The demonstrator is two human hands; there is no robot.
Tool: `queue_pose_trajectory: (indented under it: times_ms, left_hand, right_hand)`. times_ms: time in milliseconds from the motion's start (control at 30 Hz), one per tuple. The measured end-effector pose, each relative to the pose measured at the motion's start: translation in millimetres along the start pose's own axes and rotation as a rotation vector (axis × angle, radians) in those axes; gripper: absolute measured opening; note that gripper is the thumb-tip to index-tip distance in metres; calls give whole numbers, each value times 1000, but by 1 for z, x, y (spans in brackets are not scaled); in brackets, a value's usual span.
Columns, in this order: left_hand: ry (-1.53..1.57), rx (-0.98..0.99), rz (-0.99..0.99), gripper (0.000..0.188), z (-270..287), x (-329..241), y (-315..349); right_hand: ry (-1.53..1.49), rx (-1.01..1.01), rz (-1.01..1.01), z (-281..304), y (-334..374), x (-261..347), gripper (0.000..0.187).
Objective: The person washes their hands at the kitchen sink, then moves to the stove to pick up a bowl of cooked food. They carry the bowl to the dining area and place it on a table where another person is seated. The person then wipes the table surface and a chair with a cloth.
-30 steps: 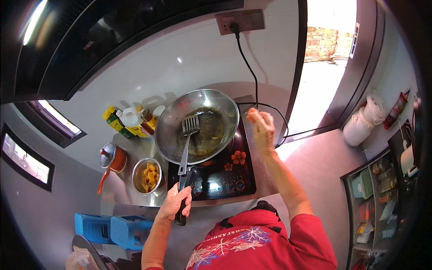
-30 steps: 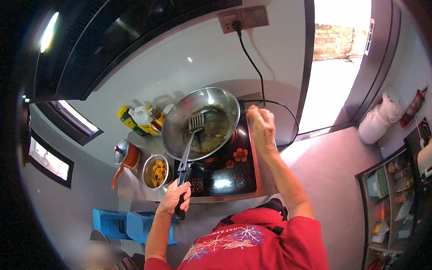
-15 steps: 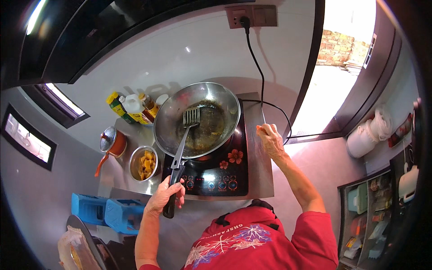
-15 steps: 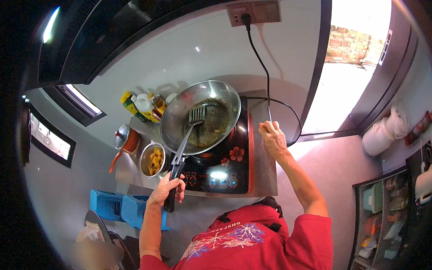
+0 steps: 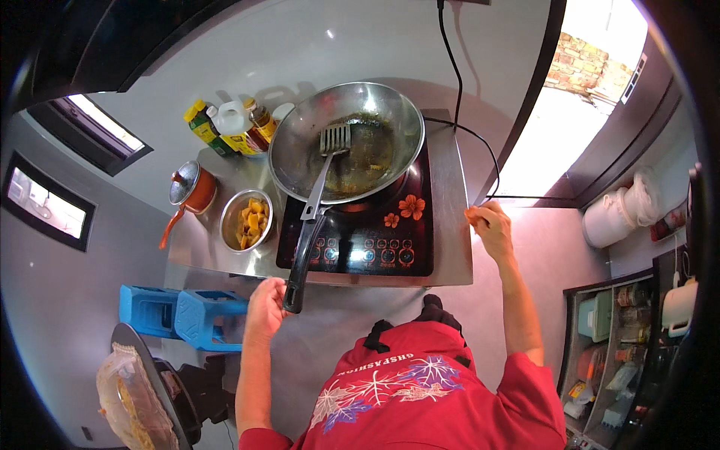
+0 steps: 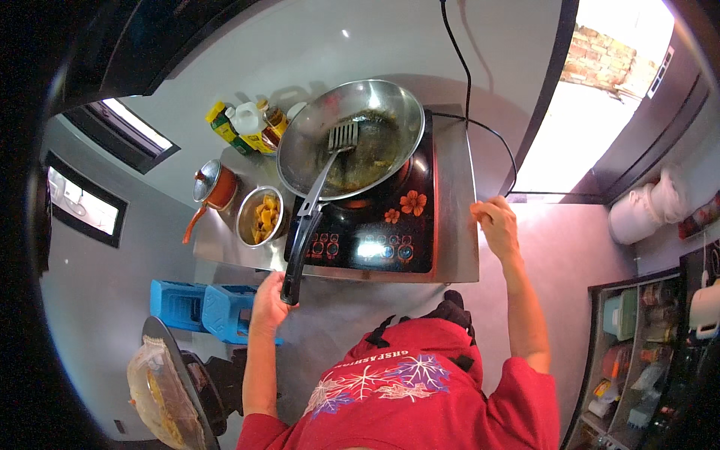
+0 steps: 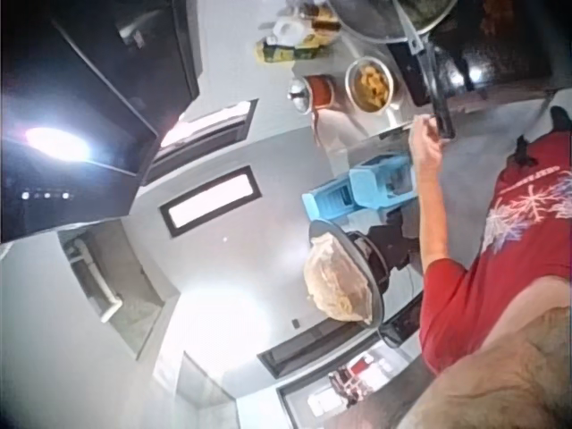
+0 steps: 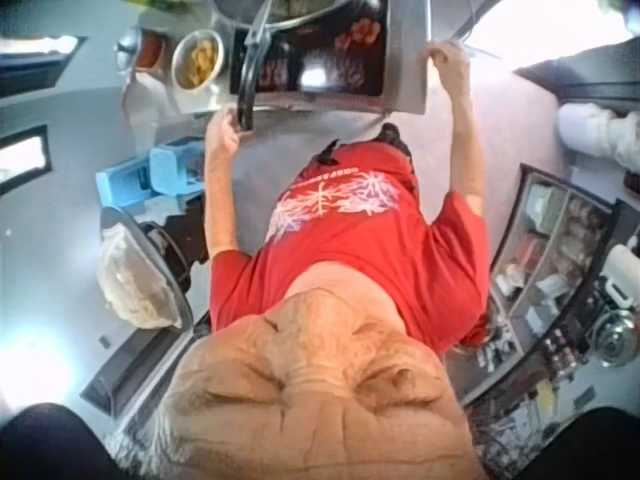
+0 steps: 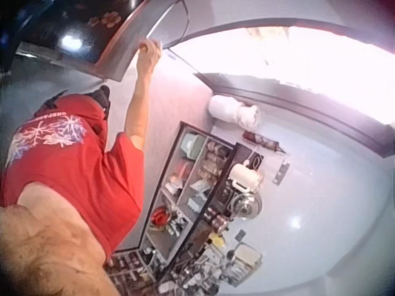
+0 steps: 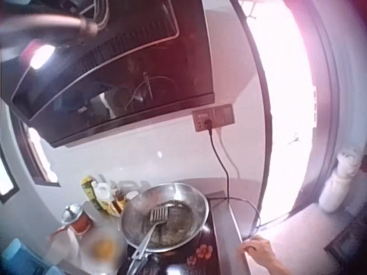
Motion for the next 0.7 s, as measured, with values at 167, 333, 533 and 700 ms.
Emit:
queue_pose_trajectory:
  times_ms: [167, 333, 533, 700]
  left_hand:
    - [-589, -109, -189, 13, 6, 46, -1]
    - [-1153, -167, -915, 45, -88, -6, 24]
    - [-1582, -135, -851, 86, -151, 9, 21]
    - [-1516, -29, -927, 79, -196, 27, 35]
  right_hand:
    - [-468, -142, -375, 22, 93, -15, 12]
    - [-459, -252, -474, 42, 179, -21, 7]
    - [-468, -382, -573, 51, 244, -28, 9]
    - [-408, -457, -488, 90, 283, -27, 10]
Point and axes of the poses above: each hand's wrist, its own y-axis away from the middle knuckle, its own z-axis out of the back of the hand, x = y × z, the point moved 9 cm from there along -y, towards the middle knuckle, and after that the axes turned 8 degrees about x, right-handed, at the moved point
